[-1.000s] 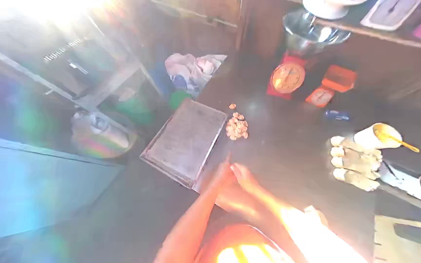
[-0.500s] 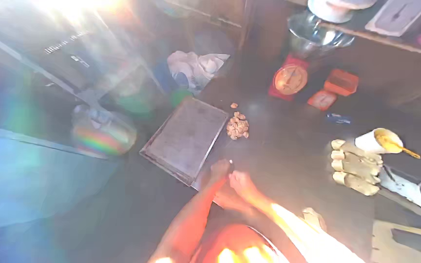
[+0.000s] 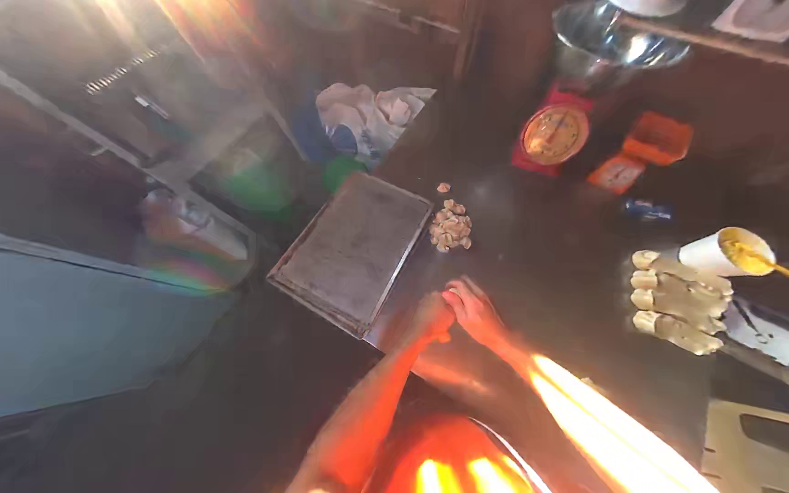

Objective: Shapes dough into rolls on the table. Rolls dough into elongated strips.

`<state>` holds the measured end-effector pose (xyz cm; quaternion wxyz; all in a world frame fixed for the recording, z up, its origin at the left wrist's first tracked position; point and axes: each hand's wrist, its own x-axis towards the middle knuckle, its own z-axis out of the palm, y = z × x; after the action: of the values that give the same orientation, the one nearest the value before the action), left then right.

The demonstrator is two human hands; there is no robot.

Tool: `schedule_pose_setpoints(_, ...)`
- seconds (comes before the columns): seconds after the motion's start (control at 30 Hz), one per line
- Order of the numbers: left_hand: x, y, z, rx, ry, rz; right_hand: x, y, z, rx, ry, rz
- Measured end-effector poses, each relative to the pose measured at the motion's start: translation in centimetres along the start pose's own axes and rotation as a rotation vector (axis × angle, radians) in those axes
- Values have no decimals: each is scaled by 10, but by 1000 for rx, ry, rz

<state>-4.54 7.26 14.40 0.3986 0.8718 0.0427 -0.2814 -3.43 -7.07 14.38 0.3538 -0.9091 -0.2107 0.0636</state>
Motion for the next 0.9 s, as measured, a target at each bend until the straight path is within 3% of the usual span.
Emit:
schedule_pose_setpoints(0.1,3,22,1,344,113,-46,26,5,-7,-6,-127,261)
schedule_pose_setpoints(0.17,8,11,5,468,76,-76,17,0,2,105,-163,367)
schedule_pose_setpoints(0.23,16,-10,0,403,48,-194,-11,-25,10,232,-217,294)
schedule_pose_setpoints(0.3,27,-26,-15,264,85,-300,-31,-55,14,267,-195,111)
schedule_pose_setpoints(0.33,29,-27,-23,208,103,-278,-23,-62,6,248,-130,72)
schedule_pose_setpoints(0.43,23,-22,-17,-28,176,67,29,-35,-23,155,-101,185)
schedule_pose_setpoints(0.5,14,-15,-10,-113,171,174,28,-4,-1,141,-128,203)
schedule_pose_setpoints(0.57,8,-18,-10,-99,69,104,0,3,18,189,-60,143)
schedule_pose_setpoints(0.67,3,-25,7,-78,-134,4,-29,6,12,163,37,19)
schedule_pose_setpoints(0.73,-2,-11,8,26,-35,2,-20,1,4,59,16,-2)
schedule_pose_setpoints(0.83,-1,17,11,304,130,-48,11,4,-5,29,-106,230)
schedule_pose_setpoints(0.9,2,16,14,480,104,-69,10,3,2,125,-115,380)
